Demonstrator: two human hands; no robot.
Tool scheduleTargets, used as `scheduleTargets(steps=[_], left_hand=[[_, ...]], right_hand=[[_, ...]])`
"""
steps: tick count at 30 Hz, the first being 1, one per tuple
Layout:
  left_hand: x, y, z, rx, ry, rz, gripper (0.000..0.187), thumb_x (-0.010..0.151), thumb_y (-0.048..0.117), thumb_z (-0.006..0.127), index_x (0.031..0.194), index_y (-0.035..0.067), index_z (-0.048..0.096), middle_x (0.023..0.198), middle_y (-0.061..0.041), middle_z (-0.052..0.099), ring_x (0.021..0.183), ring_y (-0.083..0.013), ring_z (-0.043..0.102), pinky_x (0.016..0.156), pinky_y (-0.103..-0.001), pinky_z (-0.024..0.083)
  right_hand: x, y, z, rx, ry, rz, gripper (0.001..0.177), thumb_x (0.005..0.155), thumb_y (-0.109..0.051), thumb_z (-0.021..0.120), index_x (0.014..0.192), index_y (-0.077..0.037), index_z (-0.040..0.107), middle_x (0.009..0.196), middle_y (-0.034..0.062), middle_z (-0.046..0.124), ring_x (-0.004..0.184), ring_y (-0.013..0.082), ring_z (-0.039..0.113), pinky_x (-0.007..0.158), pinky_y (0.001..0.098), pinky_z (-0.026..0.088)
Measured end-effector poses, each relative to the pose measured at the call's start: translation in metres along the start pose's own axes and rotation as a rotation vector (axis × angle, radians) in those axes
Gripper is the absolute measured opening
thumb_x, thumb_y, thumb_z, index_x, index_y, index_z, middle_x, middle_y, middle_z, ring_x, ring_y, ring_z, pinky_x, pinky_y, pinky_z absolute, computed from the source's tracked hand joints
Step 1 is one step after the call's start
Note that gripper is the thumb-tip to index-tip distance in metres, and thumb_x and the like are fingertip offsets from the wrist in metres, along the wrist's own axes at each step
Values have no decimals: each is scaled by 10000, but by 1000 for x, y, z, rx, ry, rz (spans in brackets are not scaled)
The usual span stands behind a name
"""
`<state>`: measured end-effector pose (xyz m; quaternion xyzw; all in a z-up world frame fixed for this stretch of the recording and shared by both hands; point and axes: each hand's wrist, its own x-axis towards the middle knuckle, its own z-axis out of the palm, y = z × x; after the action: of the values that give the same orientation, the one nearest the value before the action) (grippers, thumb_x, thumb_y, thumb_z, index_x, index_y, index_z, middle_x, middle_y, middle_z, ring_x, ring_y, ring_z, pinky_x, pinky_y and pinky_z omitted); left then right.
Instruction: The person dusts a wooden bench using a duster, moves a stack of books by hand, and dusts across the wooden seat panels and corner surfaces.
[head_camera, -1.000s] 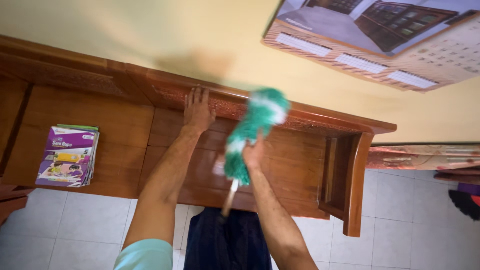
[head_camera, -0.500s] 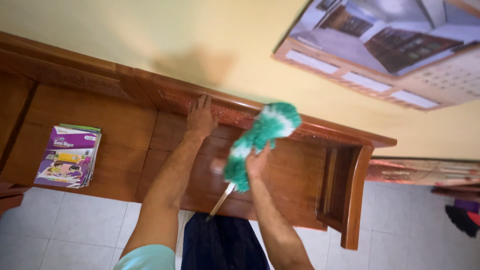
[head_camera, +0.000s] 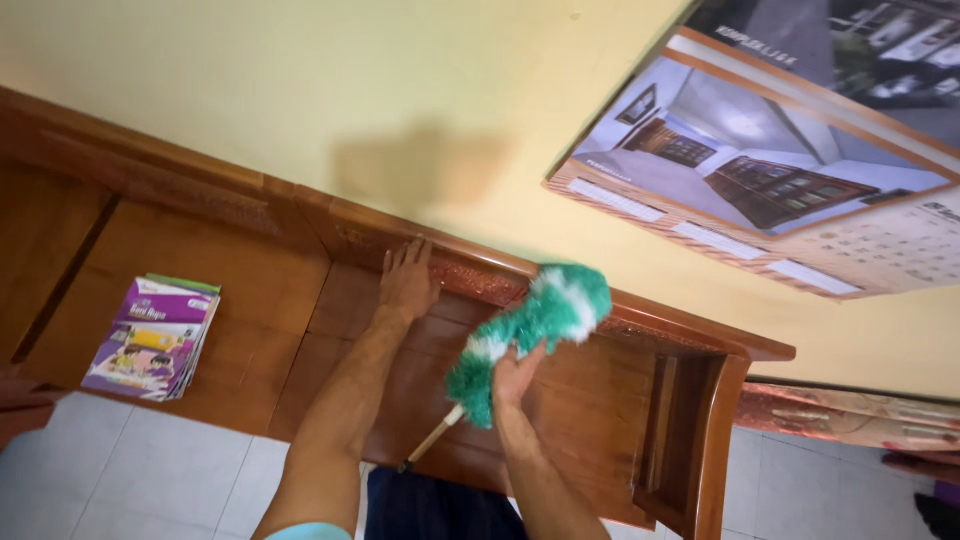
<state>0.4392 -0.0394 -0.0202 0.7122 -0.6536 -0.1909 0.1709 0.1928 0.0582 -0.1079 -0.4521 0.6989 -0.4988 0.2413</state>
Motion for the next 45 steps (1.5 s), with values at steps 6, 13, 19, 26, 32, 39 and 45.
scheduleTargets(steps=[6, 13, 19, 26, 32, 39, 45], left_hand=[[5, -8, 2, 40, -5, 16, 776, 805, 212, 725, 1513, 93, 431, 1588, -88, 398, 1496, -306, 315, 1247, -532, 178], [8, -31, -7, 38, 11, 94, 736, 824, 190, 687, 1509, 107, 427, 1590, -75, 402, 1498, -317, 320, 1250, -527, 176], [12, -71, -36, 11, 54, 53, 773, 856, 211, 676, 1545, 39, 372, 1610, -158, 341, 1450, -384, 308, 1203, -536, 199], [20, -137, -60, 73, 52, -1, 790, 845, 242, 712, 1549, 107, 379, 1642, -110, 339, 1493, -341, 309, 1241, -516, 224], [22, -188, -91, 64, -48, -75, 889, 841, 301, 723, 1586, 90, 286, 1657, -150, 251, 1503, -368, 251, 1241, -517, 186], [19, -213, -107, -32, -70, -58, 860, 877, 295, 688, 1591, 82, 259, 1670, -154, 220, 1517, -372, 227, 1250, -478, 181], [19, -233, -119, -19, -105, -80, 863, 892, 294, 676, 1608, 90, 239, 1678, -131, 197, 1530, -356, 201, 1252, -486, 158]], right_hand=[[-30, -25, 51, -144, -421, -63, 714, 917, -60, 631, 1565, -19, 331, 1482, 256, 503, 1389, 398, 480, 1148, 436, 373], [-36, -13, 27, -104, -106, -113, 639, 940, -28, 585, 1544, -29, 374, 1447, 236, 552, 1329, 369, 530, 1152, 424, 374], [-31, -53, 56, -60, -44, 137, 677, 955, -67, 569, 1568, 4, 291, 1485, 248, 489, 1340, 368, 504, 1149, 416, 357], [-98, -91, 140, -132, -508, -30, 678, 894, -58, 655, 1523, -13, 406, 1521, 268, 479, 1435, 412, 442, 1167, 436, 360], [-91, -67, 133, -42, 5, -45, 620, 965, -51, 609, 1535, 18, 376, 1499, 245, 499, 1384, 368, 481, 1187, 423, 340], [-115, -121, 222, 14, -366, 97, 802, 809, 59, 494, 1571, -11, 256, 1539, 199, 431, 1297, 345, 529, 993, 394, 493], [-141, -166, 220, -36, -364, -65, 635, 923, 11, 615, 1524, -19, 412, 1510, 222, 490, 1411, 363, 454, 1144, 410, 377]])
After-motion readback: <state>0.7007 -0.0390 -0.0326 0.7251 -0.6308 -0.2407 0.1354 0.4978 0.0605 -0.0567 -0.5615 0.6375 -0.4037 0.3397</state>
